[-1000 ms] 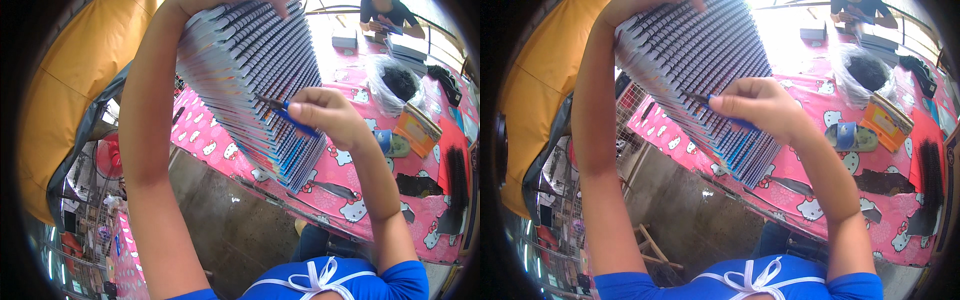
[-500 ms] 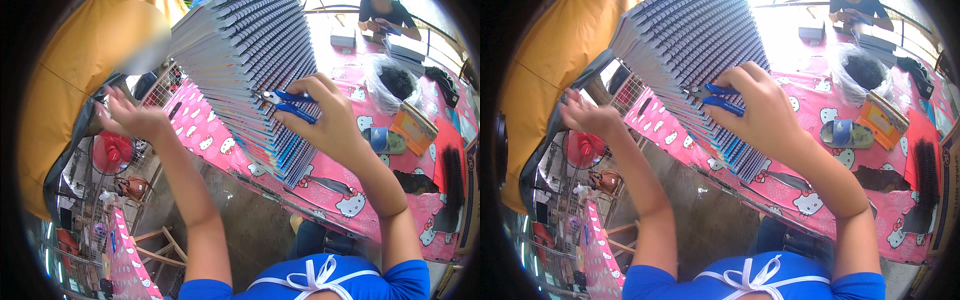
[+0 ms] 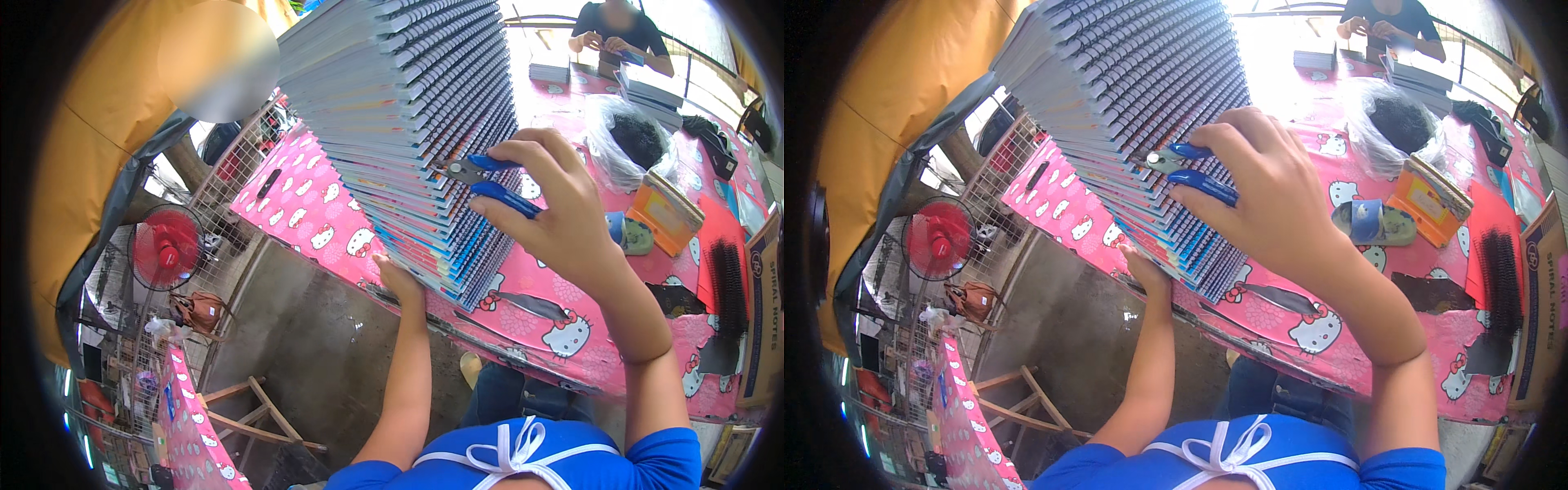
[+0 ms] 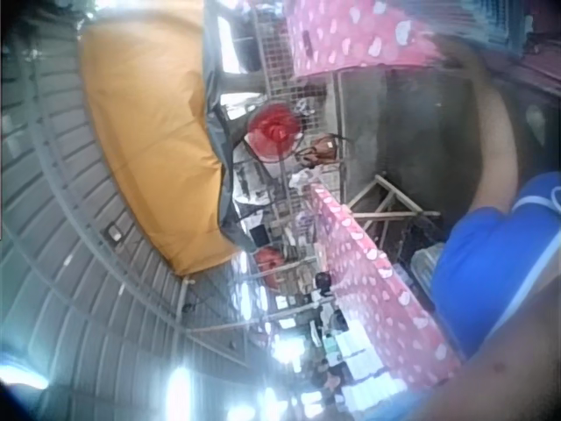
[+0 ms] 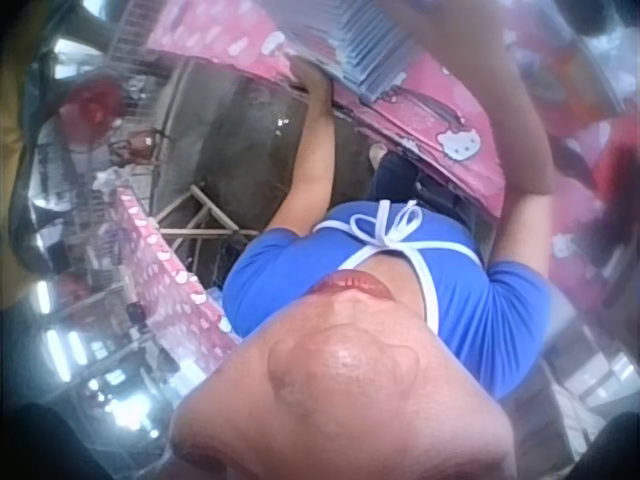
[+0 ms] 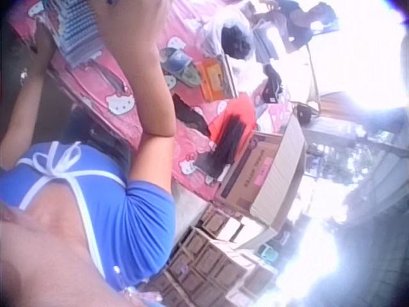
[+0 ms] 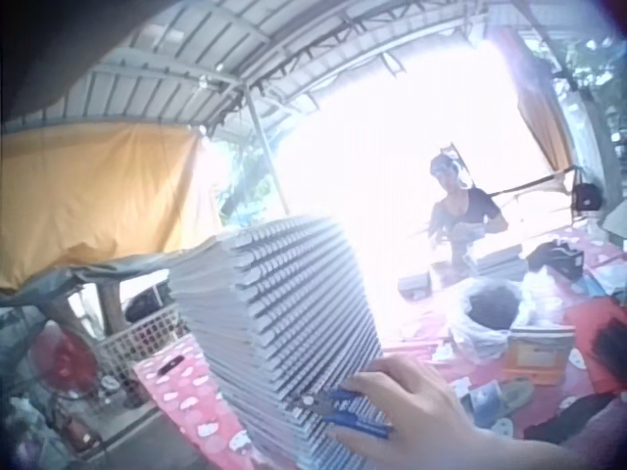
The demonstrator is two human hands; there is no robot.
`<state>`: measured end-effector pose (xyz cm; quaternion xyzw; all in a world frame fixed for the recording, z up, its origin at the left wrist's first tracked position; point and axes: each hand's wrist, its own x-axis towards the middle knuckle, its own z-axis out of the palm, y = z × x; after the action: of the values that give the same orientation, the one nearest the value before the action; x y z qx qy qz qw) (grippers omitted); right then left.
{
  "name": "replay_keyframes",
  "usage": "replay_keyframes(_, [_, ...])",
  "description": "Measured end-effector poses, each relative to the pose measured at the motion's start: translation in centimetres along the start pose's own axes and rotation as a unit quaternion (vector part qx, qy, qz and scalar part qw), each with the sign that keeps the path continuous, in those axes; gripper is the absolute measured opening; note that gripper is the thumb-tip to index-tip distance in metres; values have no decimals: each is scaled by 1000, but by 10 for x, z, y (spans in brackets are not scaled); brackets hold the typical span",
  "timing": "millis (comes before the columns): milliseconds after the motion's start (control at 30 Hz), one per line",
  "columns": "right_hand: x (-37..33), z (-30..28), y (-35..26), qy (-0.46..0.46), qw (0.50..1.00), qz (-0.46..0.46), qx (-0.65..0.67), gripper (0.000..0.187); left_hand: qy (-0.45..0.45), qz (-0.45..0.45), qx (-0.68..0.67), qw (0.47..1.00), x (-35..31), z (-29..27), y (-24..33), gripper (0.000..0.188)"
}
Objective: The person uses a blue hand tool to crimp the wire ends of a stack of spiral-bound notebooks on a table.
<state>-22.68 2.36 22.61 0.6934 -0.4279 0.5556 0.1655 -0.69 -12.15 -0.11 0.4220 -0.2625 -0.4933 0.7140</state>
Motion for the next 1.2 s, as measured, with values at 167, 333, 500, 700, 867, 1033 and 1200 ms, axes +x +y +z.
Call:
replay_keyframes(167, [11, -10, 22, -224, 832, 351, 366, 42, 34, 36, 114, 992, -11, 14, 9, 64])
replay_keyframes(333, [21, -17, 12, -256, 774, 421, 398, 46, 35, 41, 132, 990, -12, 12, 13, 65])
replay_keyframes(500, [14, -25, -2, -85, 996, 1, 21, 36, 21, 65, 109, 992, 8, -5, -5, 65])
replay_keyframes(700, [25, -27, 1, -168, 980, 83, 66, 31, 7, 51, 107, 993, -5, 7, 0, 64])
replay_keyframes(867, [25, -33, -6, -126, 992, -1, 3, 34, 46, 103, 115, 987, 11, -3, -6, 63])
replay_keyframes(1033, [28, -22, 4, -209, 970, 105, 69, 37, 2, 67, 95, 993, 2, -3, -6, 63])
replay_keyframes(1200, [46, -33, 22, -366, 728, 459, 354, 52, 13, 67, 107, 992, 4, 3, -9, 62])
